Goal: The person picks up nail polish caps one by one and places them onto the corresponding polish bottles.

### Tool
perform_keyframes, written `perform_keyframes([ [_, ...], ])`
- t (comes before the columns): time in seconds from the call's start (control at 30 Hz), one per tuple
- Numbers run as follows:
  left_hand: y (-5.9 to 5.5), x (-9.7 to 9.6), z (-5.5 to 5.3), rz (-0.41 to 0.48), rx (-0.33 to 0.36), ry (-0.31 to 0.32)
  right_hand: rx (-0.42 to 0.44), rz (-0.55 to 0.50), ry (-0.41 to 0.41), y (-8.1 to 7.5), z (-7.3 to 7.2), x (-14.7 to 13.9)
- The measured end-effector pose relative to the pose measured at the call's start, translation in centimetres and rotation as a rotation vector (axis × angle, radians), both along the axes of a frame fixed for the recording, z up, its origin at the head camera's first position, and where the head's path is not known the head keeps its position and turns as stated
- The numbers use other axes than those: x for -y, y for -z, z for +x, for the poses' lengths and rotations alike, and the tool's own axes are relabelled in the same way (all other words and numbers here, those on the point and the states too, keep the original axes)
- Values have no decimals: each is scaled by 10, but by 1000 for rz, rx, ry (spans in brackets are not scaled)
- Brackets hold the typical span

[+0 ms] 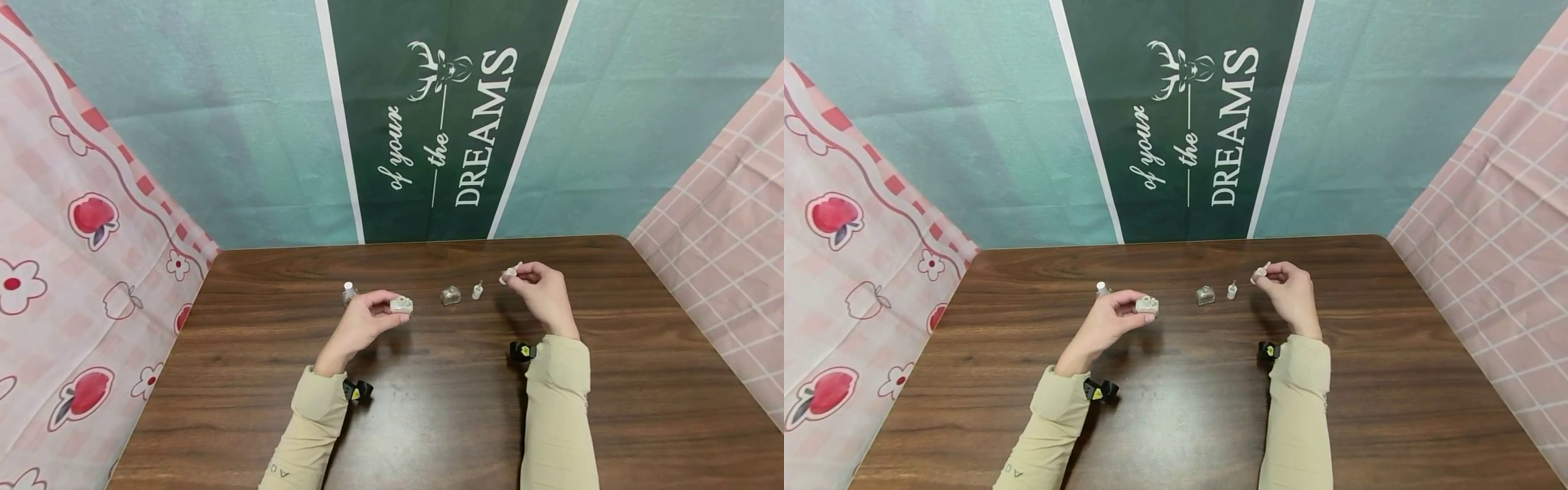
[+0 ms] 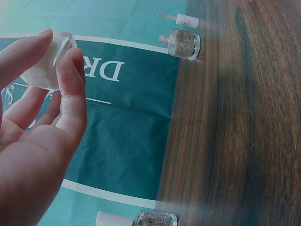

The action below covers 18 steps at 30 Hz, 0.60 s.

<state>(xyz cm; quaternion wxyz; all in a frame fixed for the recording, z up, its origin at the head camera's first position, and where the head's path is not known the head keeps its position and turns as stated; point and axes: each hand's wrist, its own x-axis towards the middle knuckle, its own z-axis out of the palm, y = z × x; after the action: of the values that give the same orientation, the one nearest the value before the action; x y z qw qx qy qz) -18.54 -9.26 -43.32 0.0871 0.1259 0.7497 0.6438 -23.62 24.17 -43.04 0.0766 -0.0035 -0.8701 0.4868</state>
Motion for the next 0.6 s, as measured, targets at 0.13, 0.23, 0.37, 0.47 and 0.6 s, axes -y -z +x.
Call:
perform_keyframes([
  [0.13,0,0,0,-2,2,0,-48,-24,-23,-1,0,3],
  [0.23,1,-1,0,-4,2,1,-80,-40,-32,-5,2,8],
  [0.37,1,-1,0,-9,2,-3,-120,-70,-64,-19,8,23],
  [0.47,0,-1,1,-8,5,-12,-145,-88,-109,-34,17,36],
  [0.6,0,-2,0,1,10,-20,-149,-105,-154,-45,23,45],
])
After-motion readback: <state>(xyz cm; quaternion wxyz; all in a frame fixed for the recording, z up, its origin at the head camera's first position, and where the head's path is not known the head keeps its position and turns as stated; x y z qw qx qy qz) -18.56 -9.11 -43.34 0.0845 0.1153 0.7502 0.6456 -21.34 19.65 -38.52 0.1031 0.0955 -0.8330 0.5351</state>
